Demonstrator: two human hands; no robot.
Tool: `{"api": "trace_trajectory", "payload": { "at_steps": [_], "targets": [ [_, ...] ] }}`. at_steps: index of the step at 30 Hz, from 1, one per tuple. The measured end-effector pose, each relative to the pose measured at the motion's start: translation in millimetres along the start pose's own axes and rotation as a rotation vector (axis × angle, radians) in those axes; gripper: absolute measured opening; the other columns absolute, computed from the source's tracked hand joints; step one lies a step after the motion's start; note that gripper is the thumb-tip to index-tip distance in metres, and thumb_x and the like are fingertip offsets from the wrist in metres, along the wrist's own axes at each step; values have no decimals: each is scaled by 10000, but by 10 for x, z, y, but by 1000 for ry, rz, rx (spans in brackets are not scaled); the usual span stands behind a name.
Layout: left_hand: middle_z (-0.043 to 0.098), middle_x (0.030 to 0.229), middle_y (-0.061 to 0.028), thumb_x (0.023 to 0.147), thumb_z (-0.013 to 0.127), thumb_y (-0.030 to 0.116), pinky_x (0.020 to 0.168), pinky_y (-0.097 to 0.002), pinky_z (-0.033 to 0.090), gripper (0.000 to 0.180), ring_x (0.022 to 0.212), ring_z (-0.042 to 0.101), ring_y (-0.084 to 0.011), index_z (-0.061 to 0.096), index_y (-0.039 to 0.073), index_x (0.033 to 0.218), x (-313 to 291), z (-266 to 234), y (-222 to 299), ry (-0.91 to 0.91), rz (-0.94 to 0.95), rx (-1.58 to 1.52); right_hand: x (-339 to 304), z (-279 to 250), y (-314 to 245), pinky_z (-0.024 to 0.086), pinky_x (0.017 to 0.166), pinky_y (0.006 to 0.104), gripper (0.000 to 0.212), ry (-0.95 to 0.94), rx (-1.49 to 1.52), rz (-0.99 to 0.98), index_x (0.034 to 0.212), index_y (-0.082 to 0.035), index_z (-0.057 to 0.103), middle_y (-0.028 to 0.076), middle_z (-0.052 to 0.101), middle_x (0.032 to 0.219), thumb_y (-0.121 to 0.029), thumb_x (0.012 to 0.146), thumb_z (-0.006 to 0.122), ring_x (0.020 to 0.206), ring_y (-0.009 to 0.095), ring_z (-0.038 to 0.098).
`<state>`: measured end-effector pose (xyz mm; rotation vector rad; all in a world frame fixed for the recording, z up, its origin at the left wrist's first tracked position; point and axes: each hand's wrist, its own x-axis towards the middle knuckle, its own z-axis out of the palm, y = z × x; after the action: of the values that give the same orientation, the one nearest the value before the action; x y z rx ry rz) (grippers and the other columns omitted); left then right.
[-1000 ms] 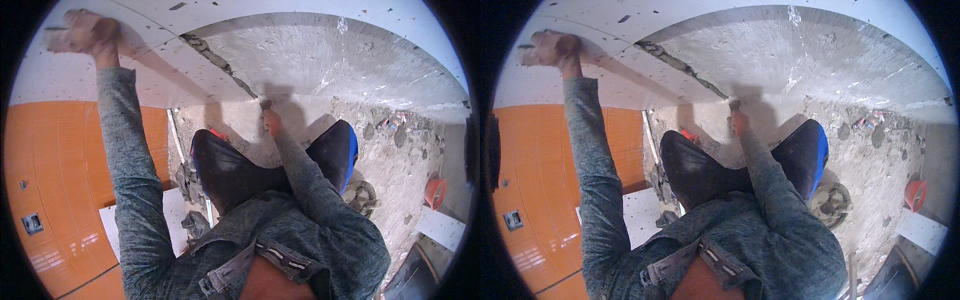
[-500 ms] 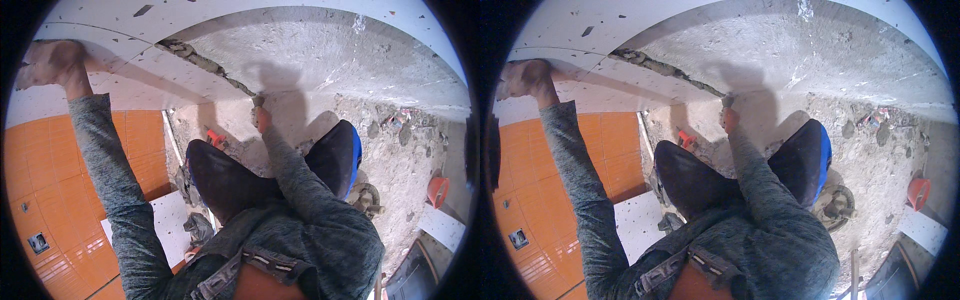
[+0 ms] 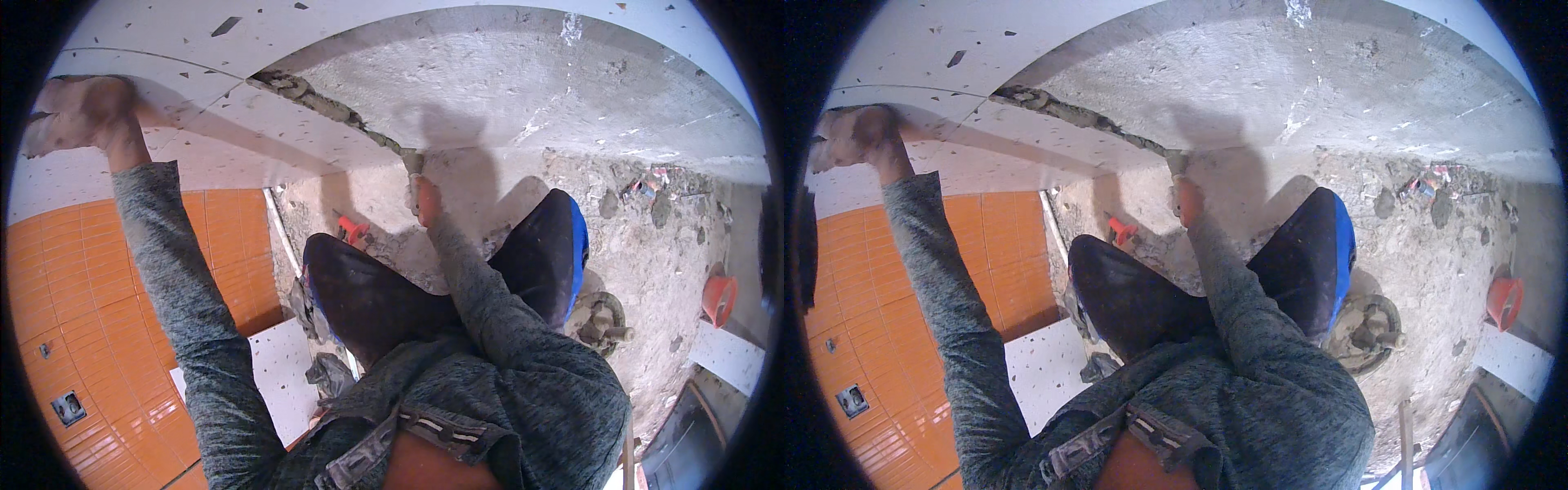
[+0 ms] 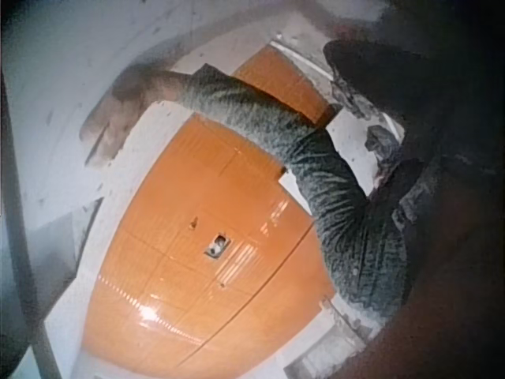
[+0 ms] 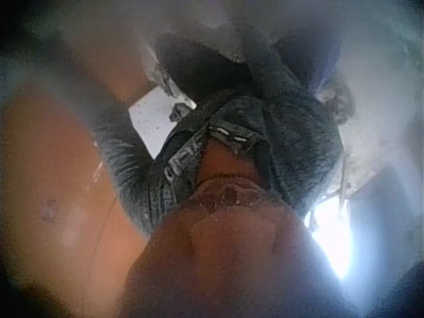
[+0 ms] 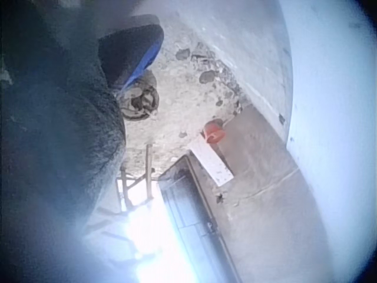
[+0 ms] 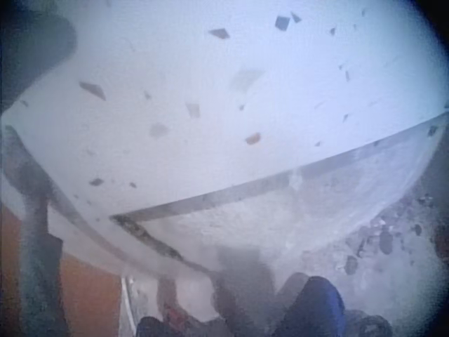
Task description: The person installs white speckled tiles on a curved wall section. They apply mortar with a trowel, position each tile, and tap it into place with a hammer. The person also uses a chisel to adjust the tile edges and ensure alignment.
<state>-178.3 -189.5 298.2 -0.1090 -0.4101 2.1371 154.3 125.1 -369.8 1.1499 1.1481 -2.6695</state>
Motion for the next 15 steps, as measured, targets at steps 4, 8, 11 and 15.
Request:
{"api": "trace_trajectory", "payload": {
  "at_steps": [4, 8, 11, 15],
  "targets": [
    [626, 872, 10, 868, 634, 128, 662, -301, 512, 46, 757, 576, -113, 663, 141, 901, 87, -606, -323, -291, -121, -64, -304, 40, -64, 469, 481, 307, 251, -66, 11, -29, 938, -118, 620, 11, 598, 736, -366, 937, 591, 569, 145, 575],
    [621, 909, -5, 880, 629, 138, 698, -306, 508, 69, 799, 574, -127, 649, 127, 946, 21, -792, -528, -415, -185, -168, -410, 62, 97, 479, 522, 290, 262, -73, -23, 18, 970, -124, 621, 5, 601, 785, -383, 944, 589, 612, 134, 584],
    [617, 937, -16, 889, 626, 146, 725, -310, 505, 95, 830, 572, -137, 638, 116, 979, 864, -638, -701, -379, -445, -415, 394, -47, 316, 484, 553, 287, 270, -94, -9, -378, 990, -130, 622, 0, 602, 821, -395, 950, 584, 644, 125, 586],
    [612, 975, -31, 900, 621, 156, 761, -316, 501, 134, 872, 570, -150, 623, 102, 1023, -41, -786, -301, -395, -489, -905, -639, 279, 72, 491, 588, 311, 282, -183, 126, -65, 1000, -135, 621, 0, 601, 867, -411, 957, 576, 710, 118, 594]
  ]
}}
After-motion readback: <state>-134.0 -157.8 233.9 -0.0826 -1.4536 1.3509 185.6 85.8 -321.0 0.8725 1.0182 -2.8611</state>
